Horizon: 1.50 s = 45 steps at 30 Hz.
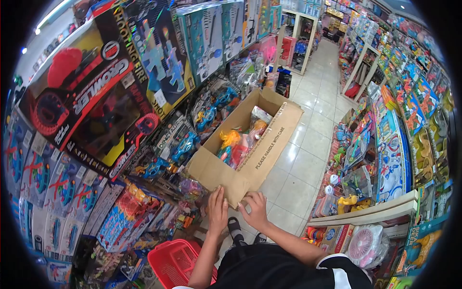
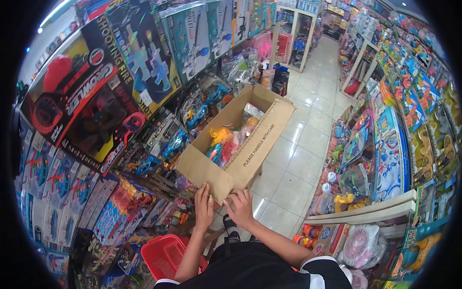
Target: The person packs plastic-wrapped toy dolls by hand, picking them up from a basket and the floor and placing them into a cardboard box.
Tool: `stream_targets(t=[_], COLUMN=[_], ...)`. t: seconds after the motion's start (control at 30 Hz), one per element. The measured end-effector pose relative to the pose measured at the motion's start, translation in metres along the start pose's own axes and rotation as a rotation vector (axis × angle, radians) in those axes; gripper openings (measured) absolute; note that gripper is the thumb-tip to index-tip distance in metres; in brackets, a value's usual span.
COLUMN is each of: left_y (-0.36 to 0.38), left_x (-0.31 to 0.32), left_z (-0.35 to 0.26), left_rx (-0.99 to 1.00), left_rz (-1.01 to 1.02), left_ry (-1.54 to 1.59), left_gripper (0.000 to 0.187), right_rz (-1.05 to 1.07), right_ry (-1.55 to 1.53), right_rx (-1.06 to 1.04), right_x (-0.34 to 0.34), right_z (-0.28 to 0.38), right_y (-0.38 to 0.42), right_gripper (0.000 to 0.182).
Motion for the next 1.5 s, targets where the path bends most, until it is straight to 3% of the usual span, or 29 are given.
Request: stream_targets(t=[0.1, 0.13, 0.17, 0.23, 0.27, 0.3, 0.33, 0.37, 0.4, 0.43, 0.5, 0.63, 0.7, 0.8, 0.9, 1.07, 1.13, 1.17, 1.23, 1.37, 1.43, 1.5], left_y=[-0.006, -0.008, -0.009, -0.012, -0.019, -0.023, -0.022, -0.023, -0.028, -0.029, -0.034, -0.037, -0.031, -0.03, -0.03, -0.007, -0.002, 0.001, 0.004, -0.01, -0.029, -0.036], left_x=[0.004, 0.007, 0.012, 0.0, -0.004, 0.001, 0.014, 0.023, 0.022, 0.023, 0.027, 0.025, 0.034, 0.045, 0.035, 0.034, 0.031, 0.035, 0.052, 0.048, 0.045, 0.043], left_z=[0.02, 0.033, 0.041, 0.054, 0.064, 0.082, 0.113, 0.134, 0.135, 0.136, 0.132, 0.127, 0.148, 0.137, 0.086, 0.074, 0.081, 0.091, 0.117, 0.115, 0.118, 0.121], left_rx=[-0.005, -0.03, -0.011, -0.13, -0.168, -0.158, -0.248, -0.336, -0.287, -0.281, -0.273, -0.225, -0.498, -0.374, -0.36, -0.285, -0.448, -0.462, -0.78, -0.998, -0.757, -0.748], left_rz=[0.038, 0.065, 0.07, -0.212, -0.211, -0.206, -0.162, -0.116, -0.104, -0.099, -0.103, -0.122, -0.214, -0.086, -0.014, 0.009, 0.071, 0.079, 0.041, 0.125, 0.06, -0.031], left_ry=[-0.155, -0.179, -0.172, -0.432, -0.299, -0.294, -0.098, 0.099, 0.086, 0.088, 0.102, 0.052, 0.312, 0.116, 0.262, 0.302, 0.641, 0.636, 0.799, 1.082, 0.888, 0.89], left_gripper=[0.049, 0.057, 0.057, 0.076, 0.091, 0.091, 0.095, 0.098, 0.098, 0.098, 0.094, 0.091, 0.084, 0.071, 0.062, 0.06, 0.055, 0.055, 0.051, 0.046, 0.044, 0.04], right_rz=[-0.043, -0.059, -0.195, -0.337, -0.409, -0.48, -0.487, -0.361, -0.235, -0.243, -0.279, -0.408, -0.446, -0.531, -0.524, -0.502, -0.466, -0.456, -0.497, -0.464, -0.421, -0.45], right_ry=[0.066, 0.073, 0.072, 0.075, -0.009, -0.096, -0.093, -0.125, -0.158, -0.156, -0.069, -0.096, -0.068, 0.017, 0.089, 0.179, 0.249, 0.25, 0.228, 0.123, 0.079, 0.073], right_rx=[0.121, 0.129, 0.154, 0.185, 0.31, 0.434, 0.437, 0.511, 0.583, 0.586, 0.457, 0.459, 0.572, 0.565, 0.59, 0.619, 0.64, 0.654, 0.624, 0.714, 0.634, 0.617], right_x=[-0.008, -0.008, -0.011, -0.003, 0.005, 0.011, 0.01, 0.012, 0.015, 0.014, 0.009, -0.007, -0.022, -0.044, -0.073, -0.087, -0.088, -0.086, -0.085, -0.086, -0.083, -0.082], right_z=[-0.007, -0.01, -0.017, -0.036, -0.055, -0.068, -0.068, -0.069, -0.07, -0.071, -0.068, -0.061, -0.062, -0.085, -0.085, -0.069, -0.07, -0.072, -0.071, -0.072, -0.088, -0.092], right_y=[-0.009, -0.01, -0.011, -0.003, 0.003, 0.008, 0.009, 0.007, 0.007, 0.007, 0.003, -0.002, -0.002, 0.01, 0.018, 0.047, 0.061, 0.068, 0.07, 0.071, 0.068, 0.065], right_gripper=[0.027, 0.027, 0.03, 0.033, 0.036, 0.039, 0.039, 0.035, 0.032, 0.032, 0.033, 0.027, 0.026, 0.026, 0.025, 0.023, 0.022, 0.022, 0.021, 0.019, 0.019, 0.021])
Point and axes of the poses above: each hand's wrist, its own y-axis away from the middle knuckle, its own x-axis out of the palm, z = x × y, the point moved 4 cm from there along -y, towards the middle knuckle, and after that the axes turned 11 degrees about -y, right-handed, at the moved point
